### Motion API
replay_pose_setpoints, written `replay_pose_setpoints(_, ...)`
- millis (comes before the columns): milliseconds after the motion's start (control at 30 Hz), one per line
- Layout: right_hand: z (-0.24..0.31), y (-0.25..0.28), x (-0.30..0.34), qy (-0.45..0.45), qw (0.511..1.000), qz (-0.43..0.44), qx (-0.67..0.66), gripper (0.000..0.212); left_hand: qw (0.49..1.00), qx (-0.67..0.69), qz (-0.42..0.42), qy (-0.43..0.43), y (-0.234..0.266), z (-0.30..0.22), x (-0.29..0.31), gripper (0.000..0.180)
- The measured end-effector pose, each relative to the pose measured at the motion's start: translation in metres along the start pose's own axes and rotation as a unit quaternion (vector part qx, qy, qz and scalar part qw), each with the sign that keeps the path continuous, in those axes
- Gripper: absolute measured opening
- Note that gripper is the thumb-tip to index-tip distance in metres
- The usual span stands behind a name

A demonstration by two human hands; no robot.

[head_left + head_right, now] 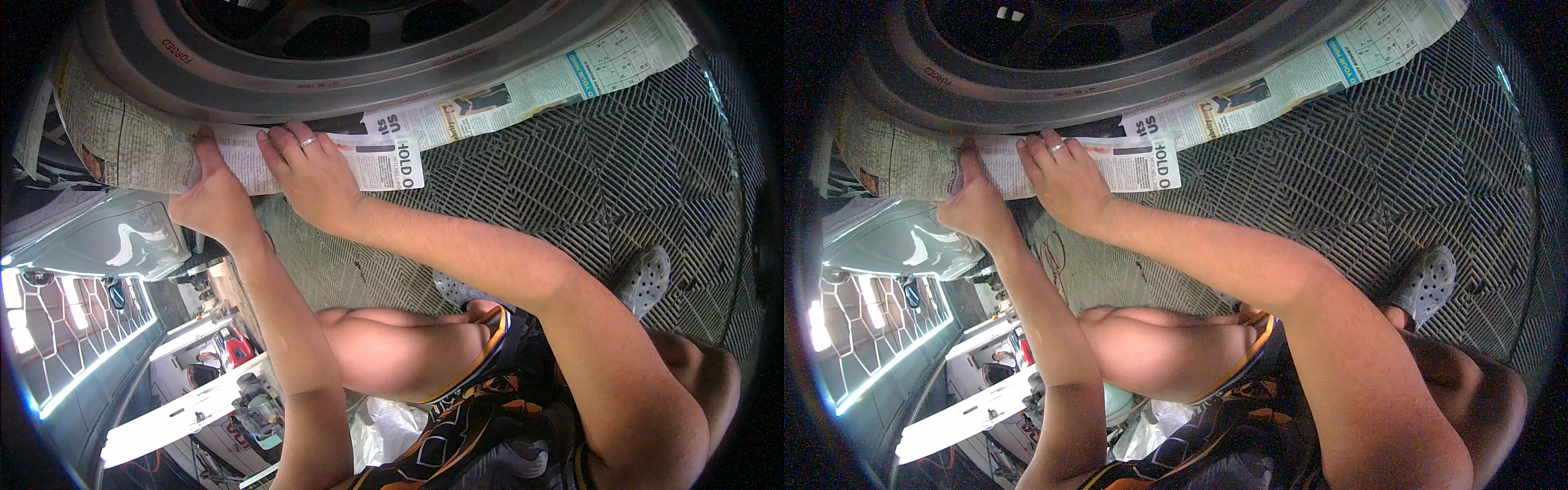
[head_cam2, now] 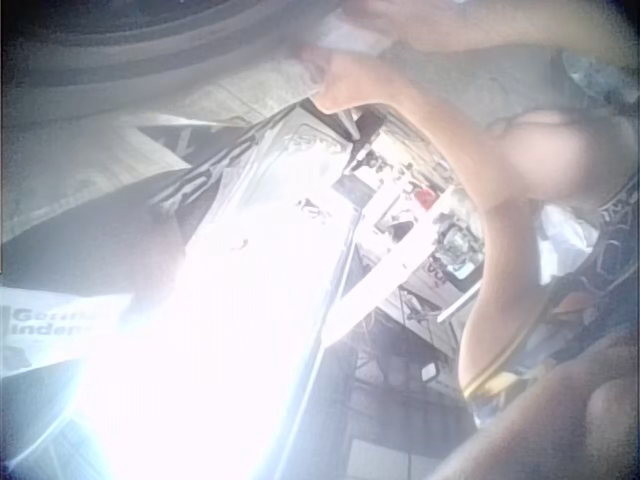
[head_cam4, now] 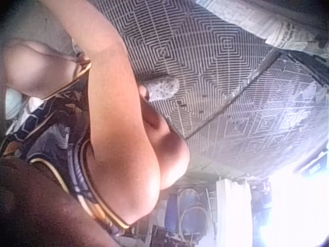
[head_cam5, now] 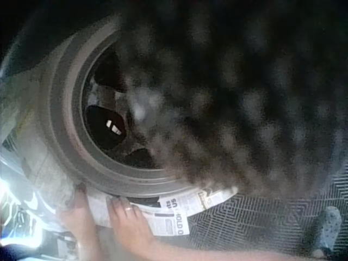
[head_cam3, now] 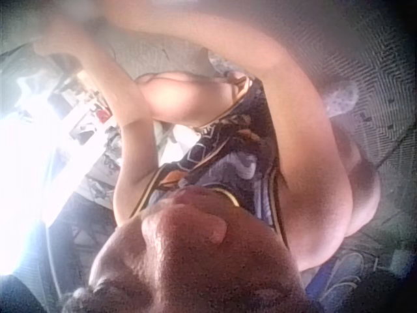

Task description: The person sits on the floor and uses newspaper and masking tape to cover the sidewall of a car tire. They smooth the newspaper against the tire and apply tape to secure it in place.

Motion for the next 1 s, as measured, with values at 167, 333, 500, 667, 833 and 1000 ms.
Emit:
replay_pose_setpoints(167,0.002,-0.003,0.0,-0.005,1.0,0.006,0.001,0.057,1.0,0.016,-0.005,0.004,-0.001,0.0,0.0,0.024)
replay_pose_setpoints(333,0.002,-0.006,0.001,-0.01,1.0,0.018,-0.014,0.058,1.0,-0.008,-0.005,0.005,0.0,0.001,0.001,0.025)
replay_pose_setpoints(500,0.0,-0.005,0.001,-0.008,0.999,0.028,-0.026,0.062,1.0,-0.014,-0.001,0.016,-0.001,0.003,0.0,0.026)
replay_pose_setpoints(667,-0.003,0.034,-0.001,0.026,0.985,0.017,-0.17,0.074,0.998,-0.051,-0.018,-0.022,0.002,-0.004,-0.001,0.025)
replay_pose_setpoints(833,0.004,0.051,-0.035,0.034,0.966,-0.058,-0.249,0.065,0.999,-0.032,0.006,-0.032,0.0,0.006,0.0,0.022)
replay_pose_setpoints(1000,0.023,0.041,-0.051,0.085,0.948,-0.094,-0.292,0.056,0.995,-0.057,0.078,-0.026,-0.001,0.014,0.004,0.015)
Point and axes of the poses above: each hand's wrist, its own x-axis away from the middle knuckle, its own y-axis out of the back of the hand, z = x × y, the point moved 8 cm from there along -x, towards the middle knuckle, and after that the axes turned 2 degrees about -y, right-handed, at the moved point
